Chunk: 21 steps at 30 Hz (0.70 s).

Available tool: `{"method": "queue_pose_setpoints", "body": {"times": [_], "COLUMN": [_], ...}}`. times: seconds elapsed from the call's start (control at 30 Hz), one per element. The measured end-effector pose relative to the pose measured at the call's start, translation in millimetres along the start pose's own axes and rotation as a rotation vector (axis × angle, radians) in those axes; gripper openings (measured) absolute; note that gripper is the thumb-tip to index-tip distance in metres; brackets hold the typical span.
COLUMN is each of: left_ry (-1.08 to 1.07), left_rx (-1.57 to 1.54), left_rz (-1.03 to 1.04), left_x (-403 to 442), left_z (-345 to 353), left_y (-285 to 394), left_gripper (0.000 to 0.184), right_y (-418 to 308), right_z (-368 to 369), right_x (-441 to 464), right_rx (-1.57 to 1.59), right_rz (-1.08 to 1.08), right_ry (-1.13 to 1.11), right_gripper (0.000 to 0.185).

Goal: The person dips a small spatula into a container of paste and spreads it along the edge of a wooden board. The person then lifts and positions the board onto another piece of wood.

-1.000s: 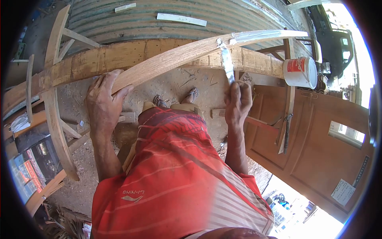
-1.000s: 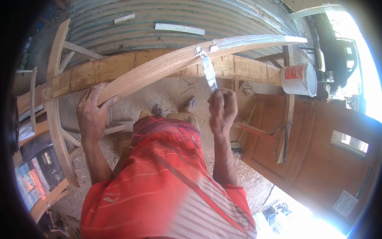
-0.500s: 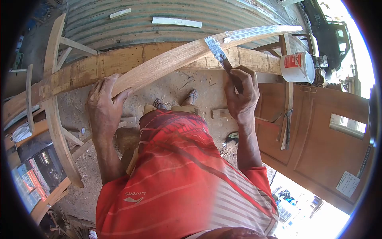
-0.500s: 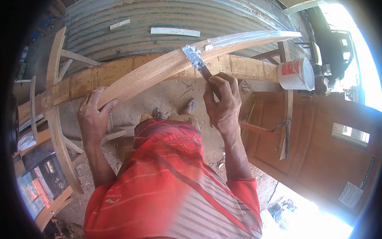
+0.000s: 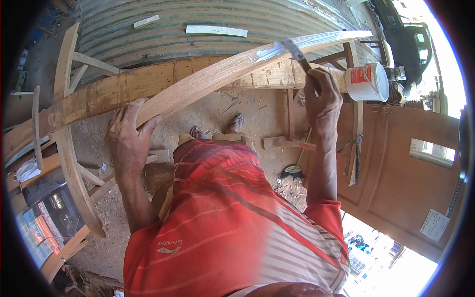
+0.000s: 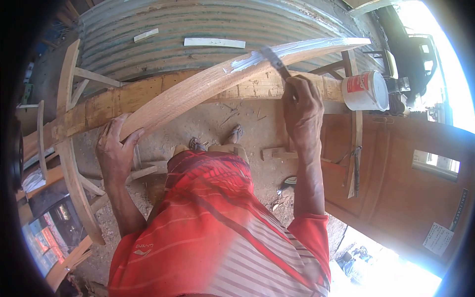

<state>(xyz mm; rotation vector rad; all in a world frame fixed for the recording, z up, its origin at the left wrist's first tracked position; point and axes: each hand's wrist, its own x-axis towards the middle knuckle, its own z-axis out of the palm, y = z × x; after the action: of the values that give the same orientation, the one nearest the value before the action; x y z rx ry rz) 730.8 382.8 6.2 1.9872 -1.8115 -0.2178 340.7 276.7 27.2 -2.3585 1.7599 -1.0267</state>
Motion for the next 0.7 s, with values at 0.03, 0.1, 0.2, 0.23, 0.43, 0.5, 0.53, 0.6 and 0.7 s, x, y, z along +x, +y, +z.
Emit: {"method": "queue_pose_setpoints", "body": {"times": [0.03, 0.1, 0.2, 0.23, 0.43, 0.5, 0.53, 0.6, 0.7], "left_ry": [0.002, 0.016, 0.026, 0.029, 0.023, 0.017, 0.016, 0.017, 0.008], "left_rx": [-0.001, -0.012, -0.014, -0.012, 0.003, -0.007, -0.012, -0.013, -0.007], "left_rz": [-0.004, 0.014, 0.028, 0.030, 0.013, 0.007, 0.001, -0.001, -0.015], "left_x": [0.0, 0.0, -0.8, -0.9, -1.2, -1.2, -1.2, -1.3, -1.3], "left_z": [-0.2, -0.6, 0.8, 1.4, 0.6, 0.4, 0.3, 0.1, 0.5], "left_y": [0.4, 0.9, 0.0, 0.0, 0.7, 0.6, 0.8, 1.8, 1.7], "left_gripper": [0.049, 0.049, 0.049, 0.049, 0.049, 0.049, 0.049, 0.049, 0.049], "right_y": [3.0, 0.1, -15.3, -25.1, -29.3, -7.9, 5.4, 26.1, 27.2], "right_z": [0.4, 1.2, 4.1, 5.6, 0.8, -4.1, -6.3, -9.0, -13.7], "right_x": [1.5, 2.5, -5.6, -9.5, -9.5, -2.8, 1.8, 9.6, 15.7], "right_rx": [0.011, 0.008, 0.090, 0.134, 0.086, 0.039, 0.014, -0.032, -0.062], "right_rz": [0.006, 0.037, 0.048, 0.056, -0.102, -0.049, -0.049, -0.047, -0.128], "right_ry": [0.025, 0.014, -0.078, -0.120, -0.163, -0.155, -0.130, -0.082, 0.013], "right_gripper": [0.019, 0.020, 0.023, 0.024, 0.031, 0.032, 0.031, 0.030, 0.028]}}
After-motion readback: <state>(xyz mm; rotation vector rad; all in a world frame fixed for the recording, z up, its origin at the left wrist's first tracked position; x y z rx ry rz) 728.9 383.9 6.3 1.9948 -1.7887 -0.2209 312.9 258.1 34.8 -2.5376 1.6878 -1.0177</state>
